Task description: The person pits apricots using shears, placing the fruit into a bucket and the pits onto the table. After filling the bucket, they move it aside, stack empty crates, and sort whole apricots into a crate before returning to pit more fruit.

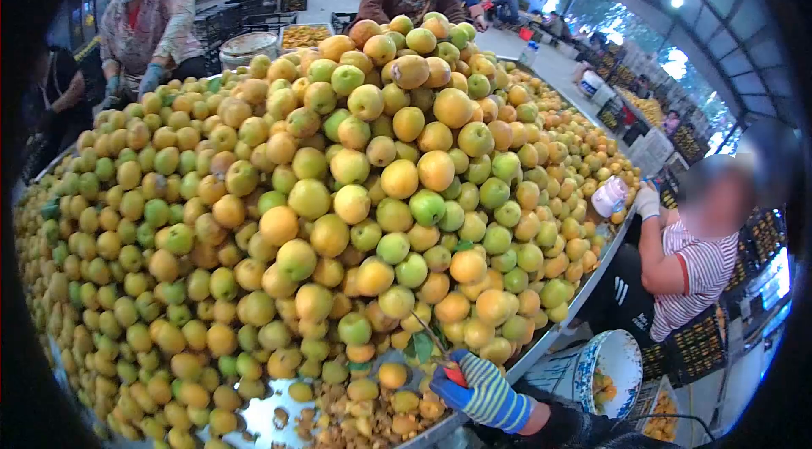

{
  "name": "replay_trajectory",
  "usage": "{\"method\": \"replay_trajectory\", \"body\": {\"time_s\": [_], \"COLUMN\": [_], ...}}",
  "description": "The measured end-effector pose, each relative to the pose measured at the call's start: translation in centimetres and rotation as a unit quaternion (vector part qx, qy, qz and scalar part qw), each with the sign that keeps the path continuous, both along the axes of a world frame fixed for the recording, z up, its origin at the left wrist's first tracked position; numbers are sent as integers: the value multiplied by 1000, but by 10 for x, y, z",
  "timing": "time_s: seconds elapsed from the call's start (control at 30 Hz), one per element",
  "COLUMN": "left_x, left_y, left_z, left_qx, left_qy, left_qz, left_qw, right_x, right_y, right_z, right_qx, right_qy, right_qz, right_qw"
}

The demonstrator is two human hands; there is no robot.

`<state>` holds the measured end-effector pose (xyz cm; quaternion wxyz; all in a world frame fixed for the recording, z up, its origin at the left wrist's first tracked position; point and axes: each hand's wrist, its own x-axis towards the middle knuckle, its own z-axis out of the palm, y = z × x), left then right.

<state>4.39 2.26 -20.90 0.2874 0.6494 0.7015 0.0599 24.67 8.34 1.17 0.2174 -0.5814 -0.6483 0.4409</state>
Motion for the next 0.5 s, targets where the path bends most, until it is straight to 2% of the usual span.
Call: {"method": "replay_trajectory", "body": {"time_s": [0.03, 0.1, 0.13, 0.17, 0.2, 0.23, 0.27, 0.3, 0.37, 0.4, 0.43, 0.5], "left_x": [-1, 2, 2, 3, 4, 7, 10, 15, 29, 35, 34, 36], "left_y": [-6, -22, -33, -46, -59, -67, -74, -81, -90, -94, -98, -88], "left_z": [4, 11, 15, 24, 29, 37, 46, 55, 75, 85, 104, 208], "left_qx": [0, 1, 1, -3, -6, -10, -12, -14, -23, -32, -68, -246], "left_qy": [1, 0, -4, -8, -11, -17, -21, -24, -29, -33, -36, -18], "left_qz": [-6, -16, -26, -37, -49, -61, -74, -89, -119, -133, -144, -165], "left_qw": [1000, 1000, 1000, 999, 999, 998, 997, 996, 992, 990, 987, 955], "right_x": [-4, -11, -9, -12, -14, -15, -16, -19, -16, -18, -15, -19], "right_y": [-1, -5, -8, -7, -10, -9, -10, -9, -3, 2, 13, 13], "right_z": [4, 13, 1, 11, 10, 21, 27, 26, 13, 22, -7, 12], "right_qx": [83, 104, 108, 81, 144, 126, 177, 125, 175, 90, 118, 146], "right_qy": [-49, -91, -46, -86, 40, -13, 4, 71, -42, 8, -22, 18], "right_qz": [61, 111, 121, 145, 137, 148, 143, 126, 109, 88, 72, 40], "right_qw": [993, 984, 986, 982, 979, 981, 974, 982, 978, 992, 990, 988]}}
